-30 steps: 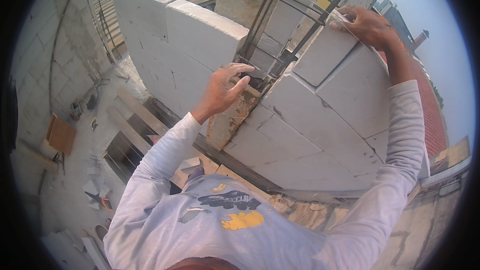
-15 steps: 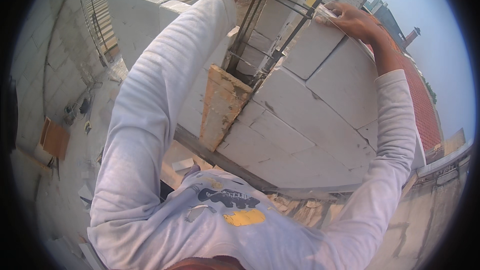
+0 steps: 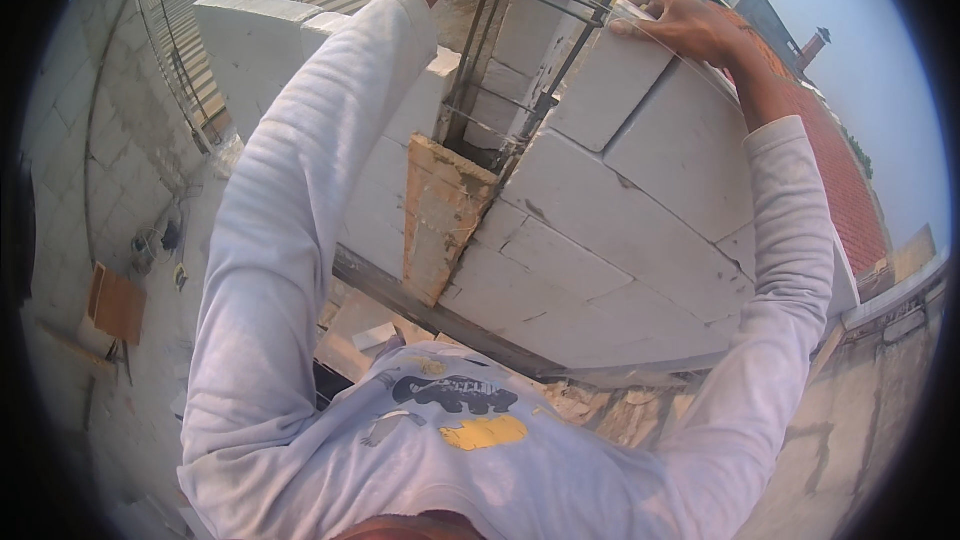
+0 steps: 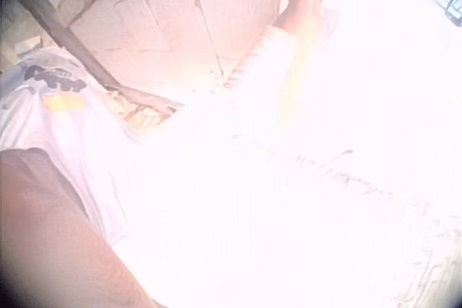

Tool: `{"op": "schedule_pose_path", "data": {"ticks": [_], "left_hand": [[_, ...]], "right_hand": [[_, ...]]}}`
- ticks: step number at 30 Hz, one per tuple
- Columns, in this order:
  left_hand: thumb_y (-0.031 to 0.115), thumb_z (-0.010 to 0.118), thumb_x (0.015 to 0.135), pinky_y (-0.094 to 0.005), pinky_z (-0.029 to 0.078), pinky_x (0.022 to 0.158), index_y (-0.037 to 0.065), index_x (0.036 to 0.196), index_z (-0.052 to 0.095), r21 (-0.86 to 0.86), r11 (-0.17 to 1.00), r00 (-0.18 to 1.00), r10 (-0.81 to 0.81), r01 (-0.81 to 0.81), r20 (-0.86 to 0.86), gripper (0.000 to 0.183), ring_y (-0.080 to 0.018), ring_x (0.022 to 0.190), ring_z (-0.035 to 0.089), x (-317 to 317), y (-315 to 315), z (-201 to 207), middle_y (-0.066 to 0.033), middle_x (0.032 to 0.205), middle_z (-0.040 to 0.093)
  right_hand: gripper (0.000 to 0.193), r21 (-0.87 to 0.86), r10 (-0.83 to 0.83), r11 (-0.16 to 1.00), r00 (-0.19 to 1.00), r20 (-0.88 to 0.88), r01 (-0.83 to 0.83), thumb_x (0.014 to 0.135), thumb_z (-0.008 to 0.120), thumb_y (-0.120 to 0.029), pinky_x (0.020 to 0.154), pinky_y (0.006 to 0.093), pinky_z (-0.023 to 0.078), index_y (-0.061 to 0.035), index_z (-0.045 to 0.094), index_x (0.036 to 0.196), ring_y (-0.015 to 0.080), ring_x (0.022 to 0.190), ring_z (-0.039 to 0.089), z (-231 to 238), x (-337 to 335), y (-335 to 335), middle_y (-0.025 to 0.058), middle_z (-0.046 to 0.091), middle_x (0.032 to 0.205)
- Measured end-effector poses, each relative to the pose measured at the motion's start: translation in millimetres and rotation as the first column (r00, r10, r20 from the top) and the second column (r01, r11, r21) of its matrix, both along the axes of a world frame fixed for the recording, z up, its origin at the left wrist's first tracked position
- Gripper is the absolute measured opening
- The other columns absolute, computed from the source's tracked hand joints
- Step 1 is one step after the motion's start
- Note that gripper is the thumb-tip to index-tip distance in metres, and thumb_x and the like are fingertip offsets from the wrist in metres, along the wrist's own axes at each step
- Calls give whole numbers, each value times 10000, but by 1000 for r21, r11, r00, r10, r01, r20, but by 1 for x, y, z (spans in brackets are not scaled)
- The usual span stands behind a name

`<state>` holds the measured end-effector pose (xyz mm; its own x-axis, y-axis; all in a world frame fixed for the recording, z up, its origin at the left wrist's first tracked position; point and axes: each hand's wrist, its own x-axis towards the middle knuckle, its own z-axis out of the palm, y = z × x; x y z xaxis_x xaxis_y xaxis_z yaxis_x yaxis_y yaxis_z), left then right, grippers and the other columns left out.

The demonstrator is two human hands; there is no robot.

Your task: The person measures a wall opening with a tape measure, then cuts white blocks to size using a hand saw. They apply mortar to the cut blocks and place them into the wall opening, adjusting for fit.

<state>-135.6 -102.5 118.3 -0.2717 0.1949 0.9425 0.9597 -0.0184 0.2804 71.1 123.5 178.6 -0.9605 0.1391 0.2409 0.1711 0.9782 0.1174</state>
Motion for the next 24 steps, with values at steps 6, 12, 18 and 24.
{"op": "schedule_pose_path", "data": {"ticks": [6,12,18,24], "left_hand": [[254,630,1013,-476,530,900,-13,1121,687,-58,998,999,-21,23,45,294,-445,1028,687,3,-5,2,-269,1060,722],[306,661,1008,-439,539,899,-34,1159,697,72,990,990,124,-119,-68,374,-359,972,712,27,-21,-1,-248,1003,731],[176,711,979,-387,538,868,25,1226,676,134,991,1000,-13,10,17,292,-250,968,663,115,-15,-108,-135,1102,682],[148,767,916,-417,502,935,-7,1345,596,-25,992,973,-116,123,202,486,-317,1085,574,161,23,-193,-172,1182,585]], "right_hand": [[1040,77,-4,997,999,39,1,736,742,-810,985,525,559,-31,606,1412,421,1153,681,5,1,2,271,687,1259],[1139,29,-8,1000,991,135,4,665,740,-870,1064,606,490,-49,594,1441,495,1254,615,15,4,-7,302,634,1356],[1069,-140,-65,987,992,111,80,717,744,-823,1099,566,465,-68,591,1458,470,1355,543,6,10,15,310,579,1440],[864,-226,118,971,981,151,-82,895,656,-722,1110,459,470,-47,617,1434,398,1303,583,19,8,26,240,618,1417]]}}
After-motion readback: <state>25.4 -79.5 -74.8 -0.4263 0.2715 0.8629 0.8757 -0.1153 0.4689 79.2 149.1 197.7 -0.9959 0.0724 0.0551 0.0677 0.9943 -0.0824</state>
